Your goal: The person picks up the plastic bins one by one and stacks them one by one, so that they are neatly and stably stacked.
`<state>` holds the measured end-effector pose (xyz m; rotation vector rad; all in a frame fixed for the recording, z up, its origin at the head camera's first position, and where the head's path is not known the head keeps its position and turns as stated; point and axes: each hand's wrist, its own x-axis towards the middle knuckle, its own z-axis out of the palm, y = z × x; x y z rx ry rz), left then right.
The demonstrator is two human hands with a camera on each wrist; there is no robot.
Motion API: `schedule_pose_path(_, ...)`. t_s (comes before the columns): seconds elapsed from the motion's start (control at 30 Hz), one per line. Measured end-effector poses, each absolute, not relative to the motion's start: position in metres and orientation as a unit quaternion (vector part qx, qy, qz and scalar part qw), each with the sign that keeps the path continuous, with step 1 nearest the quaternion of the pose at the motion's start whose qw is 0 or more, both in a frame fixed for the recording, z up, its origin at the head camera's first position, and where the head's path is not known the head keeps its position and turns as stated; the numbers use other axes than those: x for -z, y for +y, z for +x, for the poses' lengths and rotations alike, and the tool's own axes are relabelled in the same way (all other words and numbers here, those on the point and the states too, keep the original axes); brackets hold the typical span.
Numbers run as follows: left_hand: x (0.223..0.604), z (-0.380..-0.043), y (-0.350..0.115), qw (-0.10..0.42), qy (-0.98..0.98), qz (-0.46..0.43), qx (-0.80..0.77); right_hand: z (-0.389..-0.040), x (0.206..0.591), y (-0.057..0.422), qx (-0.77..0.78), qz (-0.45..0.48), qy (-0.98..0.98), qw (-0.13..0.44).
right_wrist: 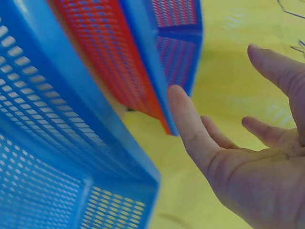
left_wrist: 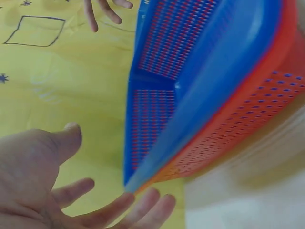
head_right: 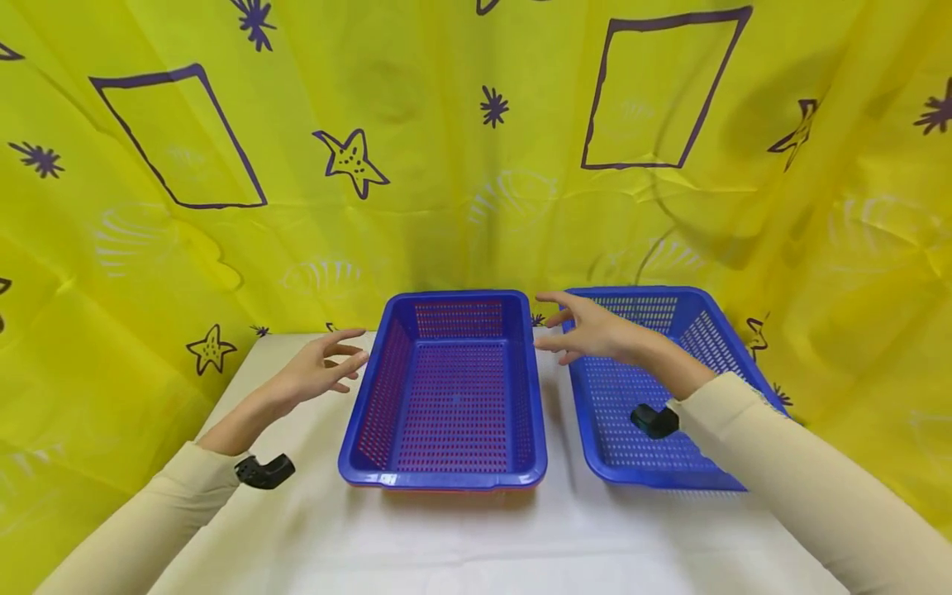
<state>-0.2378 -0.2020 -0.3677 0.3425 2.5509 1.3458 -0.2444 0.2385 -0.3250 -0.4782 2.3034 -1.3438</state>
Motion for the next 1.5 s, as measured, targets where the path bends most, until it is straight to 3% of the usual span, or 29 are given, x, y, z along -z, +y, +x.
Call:
schedule_pose_path(0.47,0.311,-0.242,-0.196,-0.089,0.892,0.128,-0.424,-0.238,0.300,0.250,0.501,-0.190,0.839,0.097)
schedule_pose_path(0.93,0.312,-0.245,-0.159,-0.114,0.860,0.155,-0.473,-0.231,0.303,0.272,0.488,-0.170,0.854,0.055)
schedule_pose_path(1.3,0.312,-0.250,-0.102,-0.126,0.832,0.167,-0.514,-0.224,0.309,0.319,0.439,-0.158,0.884,-0.002)
schedule_pose_path(1.5,0.318,-0.248,-0.056,-0.106,0.826,0.181,-0.524,-0.216,0.310,0.354,0.382,-0.138,0.913,-0.029)
